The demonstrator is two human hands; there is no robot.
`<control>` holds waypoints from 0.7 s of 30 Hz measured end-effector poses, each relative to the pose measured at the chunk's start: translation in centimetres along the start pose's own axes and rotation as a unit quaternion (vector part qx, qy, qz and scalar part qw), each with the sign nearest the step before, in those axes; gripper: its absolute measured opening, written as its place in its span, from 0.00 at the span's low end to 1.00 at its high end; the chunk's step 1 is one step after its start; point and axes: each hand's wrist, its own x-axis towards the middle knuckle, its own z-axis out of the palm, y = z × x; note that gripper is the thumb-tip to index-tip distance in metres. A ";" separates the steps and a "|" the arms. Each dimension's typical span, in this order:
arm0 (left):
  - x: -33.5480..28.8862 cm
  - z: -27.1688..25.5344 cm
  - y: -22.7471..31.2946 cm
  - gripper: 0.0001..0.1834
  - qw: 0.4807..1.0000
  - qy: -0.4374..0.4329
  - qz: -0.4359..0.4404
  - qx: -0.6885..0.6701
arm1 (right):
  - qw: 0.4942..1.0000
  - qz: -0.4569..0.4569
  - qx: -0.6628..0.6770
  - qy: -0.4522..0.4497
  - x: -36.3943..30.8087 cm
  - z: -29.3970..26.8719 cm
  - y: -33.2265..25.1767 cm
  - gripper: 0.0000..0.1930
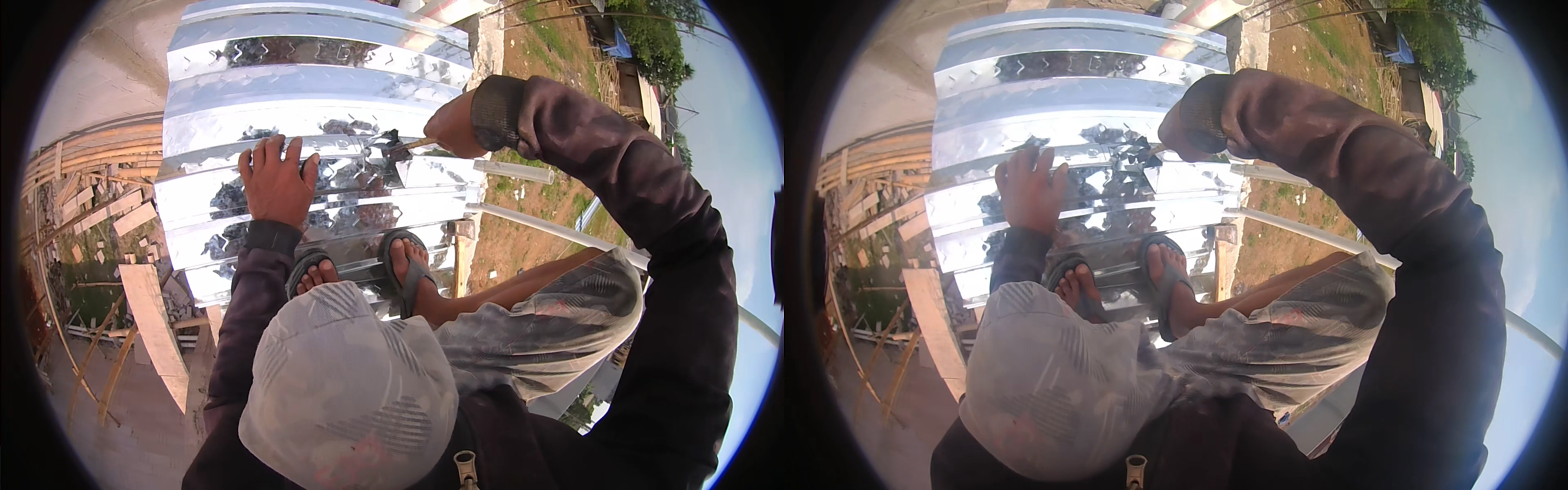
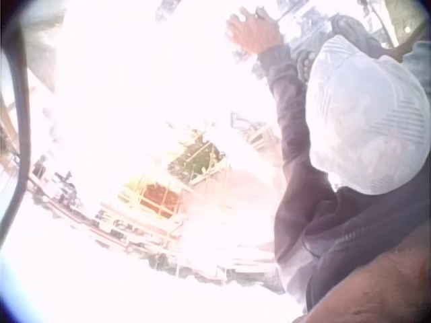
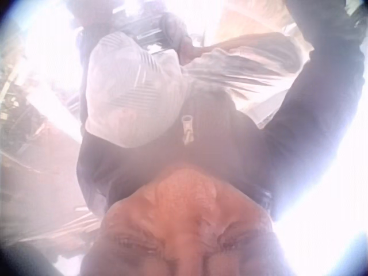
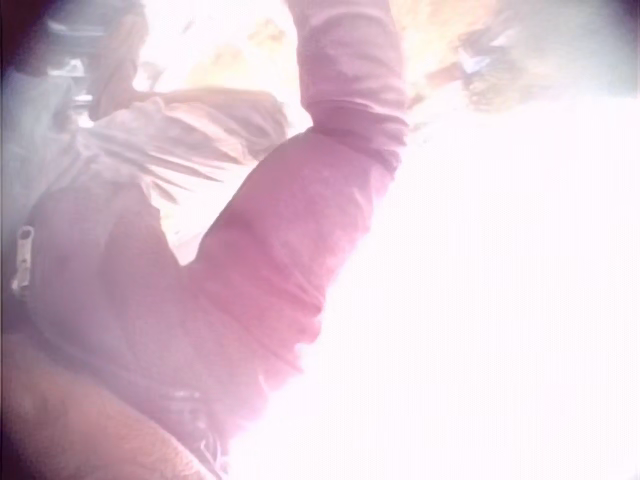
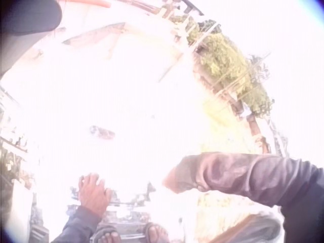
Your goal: The person uses a hacksaw to cut a corrugated metal sheet, then switches to an angle grinder to continue cutting the same sheet. The person holds the sheet with one hand while operating the tools with the other.
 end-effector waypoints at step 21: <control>0.0 1.9 -0.1 0.19 0.997 -0.008 -0.011 0.074 | 0.966 0.240 0.002 0.099 -15.0 14.9 -6.1 0.09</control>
